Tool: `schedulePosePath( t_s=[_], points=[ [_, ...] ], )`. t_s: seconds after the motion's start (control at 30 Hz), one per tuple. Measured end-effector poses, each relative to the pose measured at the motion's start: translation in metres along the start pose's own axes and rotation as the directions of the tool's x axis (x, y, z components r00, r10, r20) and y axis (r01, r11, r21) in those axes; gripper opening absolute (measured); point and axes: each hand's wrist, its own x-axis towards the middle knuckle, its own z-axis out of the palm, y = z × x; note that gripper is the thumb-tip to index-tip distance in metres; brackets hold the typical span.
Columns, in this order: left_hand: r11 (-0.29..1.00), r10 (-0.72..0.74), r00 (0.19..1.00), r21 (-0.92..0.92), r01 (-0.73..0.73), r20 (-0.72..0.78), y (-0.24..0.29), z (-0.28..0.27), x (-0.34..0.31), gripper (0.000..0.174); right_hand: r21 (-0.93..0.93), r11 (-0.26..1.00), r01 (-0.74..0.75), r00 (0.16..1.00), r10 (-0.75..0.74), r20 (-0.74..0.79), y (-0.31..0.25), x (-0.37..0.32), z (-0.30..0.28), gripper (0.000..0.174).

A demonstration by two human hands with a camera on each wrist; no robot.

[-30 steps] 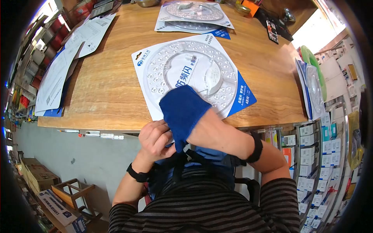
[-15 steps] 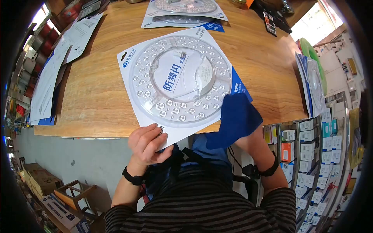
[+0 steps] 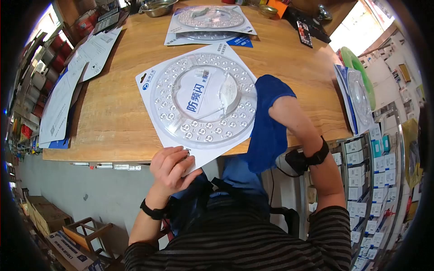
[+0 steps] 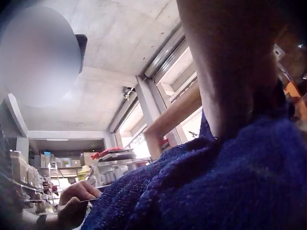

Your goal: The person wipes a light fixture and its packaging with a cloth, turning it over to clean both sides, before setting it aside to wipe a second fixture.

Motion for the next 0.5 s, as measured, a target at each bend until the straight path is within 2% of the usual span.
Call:
schedulePosePath(
  t_s=[0.07,0.1,0.13,0.17,0.2,0.23,0.27,0.33,0.37,0.43,0.47,0.5],
  points=[
    [0.999,-0.019,0.999,0.037,0.018,0.026,-0.004,-0.011,0.001,0.031,0.010,0.999,0.043,0.999,-0.043,-0.009,-0.007,-0.006,-0.003,0.019],
    [0.996,-0.049,0.997,0.074,0.045,0.055,-0.008,-0.018,0.002,0.031,0.047,0.999,-0.024,0.998,0.021,0.052,-0.015,-0.009,-0.005,0.019],
    [0.991,-0.111,0.990,0.078,0.105,0.083,-0.011,-0.024,0.003,0.024,0.080,0.993,-0.092,0.990,0.082,0.116,-0.020,-0.014,-0.006,0.019],
    [0.992,-0.107,0.991,0.076,0.101,0.080,-0.015,-0.030,0.004,0.024,0.077,0.993,-0.094,0.990,0.085,0.112,-0.024,-0.019,-0.003,0.019],
    [0.982,-0.140,0.986,0.139,0.127,0.093,-0.019,-0.037,0.005,0.021,0.139,0.987,0.083,0.995,-0.074,-0.068,-0.026,-0.025,0.003,0.020],
    [0.968,-0.175,0.979,0.203,0.151,0.105,-0.022,-0.041,0.005,0.018,0.167,0.950,0.264,0.943,-0.218,-0.252,-0.030,-0.030,0.006,0.021],
    [0.968,-0.171,0.980,0.201,0.147,0.105,-0.026,-0.044,0.005,0.018,0.155,0.935,0.319,0.929,-0.276,-0.246,-0.033,-0.034,0.006,0.022],
    [0.935,-0.267,0.961,0.261,0.240,0.072,-0.031,-0.047,0.005,0.018,0.111,0.896,0.429,0.890,-0.399,-0.219,-0.048,-0.037,-0.004,0.024],
    [0.936,-0.264,0.962,0.260,0.238,0.072,-0.029,-0.045,0.008,0.018,0.087,0.916,0.391,0.911,-0.372,-0.180,-0.061,-0.042,-0.010,0.022],
    [0.933,-0.256,0.965,0.275,0.232,0.053,-0.021,-0.041,0.016,0.018,0.049,0.893,0.448,0.861,-0.415,-0.295,-0.073,-0.049,-0.006,0.018],
    [0.950,-0.237,0.970,0.222,0.218,0.061,-0.013,-0.033,0.019,0.021,0.049,0.893,0.447,0.861,-0.414,-0.296,-0.078,-0.051,-0.002,0.018],
    [0.965,-0.208,0.974,0.180,0.190,0.087,-0.003,-0.023,0.022,0.024,0.063,0.923,0.380,0.895,-0.351,-0.274,-0.082,-0.052,0.002,0.018]
  ],
)
